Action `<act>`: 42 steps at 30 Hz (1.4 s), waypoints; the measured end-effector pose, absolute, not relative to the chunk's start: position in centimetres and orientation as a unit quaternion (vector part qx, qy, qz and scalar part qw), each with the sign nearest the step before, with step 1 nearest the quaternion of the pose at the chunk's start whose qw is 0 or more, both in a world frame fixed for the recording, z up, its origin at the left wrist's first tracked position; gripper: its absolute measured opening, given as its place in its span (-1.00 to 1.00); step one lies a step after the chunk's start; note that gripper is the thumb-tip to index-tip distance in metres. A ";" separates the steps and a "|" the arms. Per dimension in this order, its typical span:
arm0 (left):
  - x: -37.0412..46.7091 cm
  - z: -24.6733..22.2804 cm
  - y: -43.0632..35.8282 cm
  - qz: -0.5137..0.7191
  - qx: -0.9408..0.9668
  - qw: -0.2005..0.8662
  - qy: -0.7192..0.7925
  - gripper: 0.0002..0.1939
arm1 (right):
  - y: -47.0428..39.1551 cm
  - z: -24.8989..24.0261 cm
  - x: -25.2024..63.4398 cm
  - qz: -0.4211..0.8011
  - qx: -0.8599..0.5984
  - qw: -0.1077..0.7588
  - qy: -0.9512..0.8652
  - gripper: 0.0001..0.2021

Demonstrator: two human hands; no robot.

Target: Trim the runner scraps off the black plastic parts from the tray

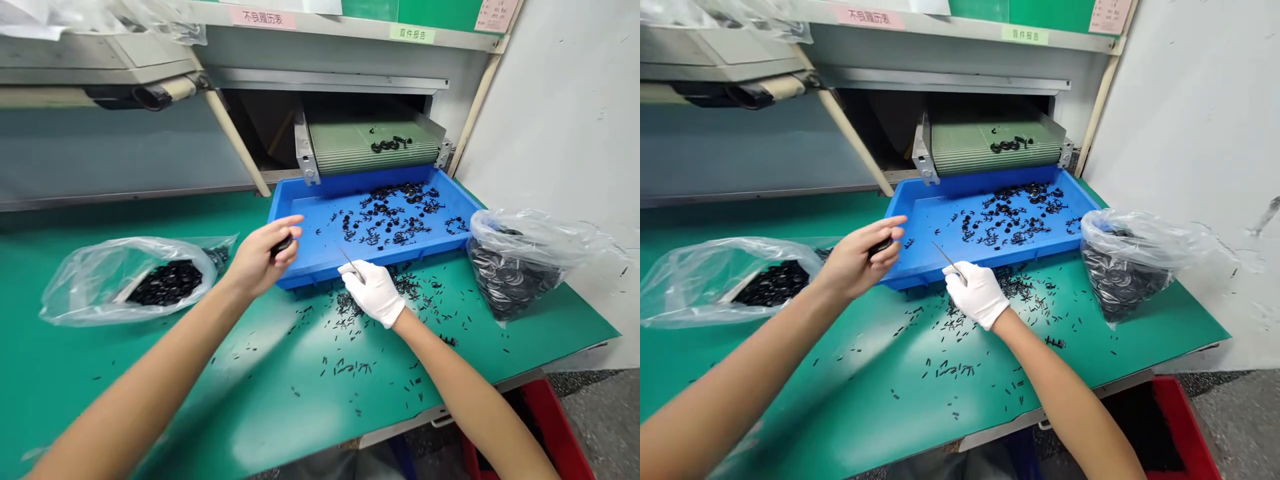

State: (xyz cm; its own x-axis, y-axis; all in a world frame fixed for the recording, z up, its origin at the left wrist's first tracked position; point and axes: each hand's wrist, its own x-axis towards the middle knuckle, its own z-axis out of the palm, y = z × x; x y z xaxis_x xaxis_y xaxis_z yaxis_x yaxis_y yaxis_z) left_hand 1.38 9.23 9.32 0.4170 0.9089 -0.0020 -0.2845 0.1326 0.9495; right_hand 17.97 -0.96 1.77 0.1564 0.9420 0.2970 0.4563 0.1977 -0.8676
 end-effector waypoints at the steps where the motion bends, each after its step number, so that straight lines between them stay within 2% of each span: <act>1: 2.8 9.2 11.3 0.424 0.532 0.659 0.322 -0.78 | -0.9 1.6 17.8 0.225 -0.587 0.519 -0.579 -0.75; 3: 6.4 8.6 15.6 0.371 0.641 0.569 0.359 -0.77 | -0.9 1.3 17.6 0.158 -0.578 0.574 -0.558 -0.74; 5: 10.5 7.5 19.5 0.260 0.795 0.367 0.406 -0.71 | -0.9 1.0 17.7 0.083 -0.564 0.601 -0.560 -0.72; 7: 14.7 6.3 22.3 0.151 0.885 0.194 0.395 -0.69 | -1.0 0.9 17.8 0.027 -0.567 0.582 -0.582 -0.70; 9: 18.4 5.2 24.0 0.089 0.918 0.134 0.363 -0.70 | -1.1 0.8 18.1 -0.002 -0.587 0.539 -0.604 -0.68; 14: 23.3 3.6 25.0 -0.004 0.938 0.083 0.337 -0.67 | -0.7 0.5 18.8 -0.013 -0.620 0.495 -0.608 -0.68; 17: 23.2 3.6 24.7 -0.019 0.937 0.041 0.345 -0.68 | -0.3 0.4 19.2 -0.010 -0.622 0.536 -0.571 -0.70; 23: 18.5 4.8 24.1 0.014 0.924 -0.023 0.382 -0.57 | 0.3 0.5 19.7 0.031 -0.614 0.643 -0.457 -0.74; 28: 16.8 5.2 23.3 0.005 0.928 -0.011 0.372 -0.62 | 0.1 0.4 19.2 0.045 -0.593 0.655 -0.465 -0.73; 32: 18.6 4.8 23.1 -0.010 0.933 0.009 0.359 -0.57 | -0.1 0.0 18.6 0.013 -0.558 0.623 -0.548 -0.74; 36: 20.5 4.0 23.5 -0.039 0.928 0.033 0.369 -0.65 | -0.1 0.0 18.6 -0.006 -0.563 0.598 -0.570 -0.74; 42: 20.1 4.5 23.8 0.019 0.919 0.051 0.390 -0.68 | 0.2 -0.1 18.9 -0.001 -0.574 0.602 -0.555 -0.74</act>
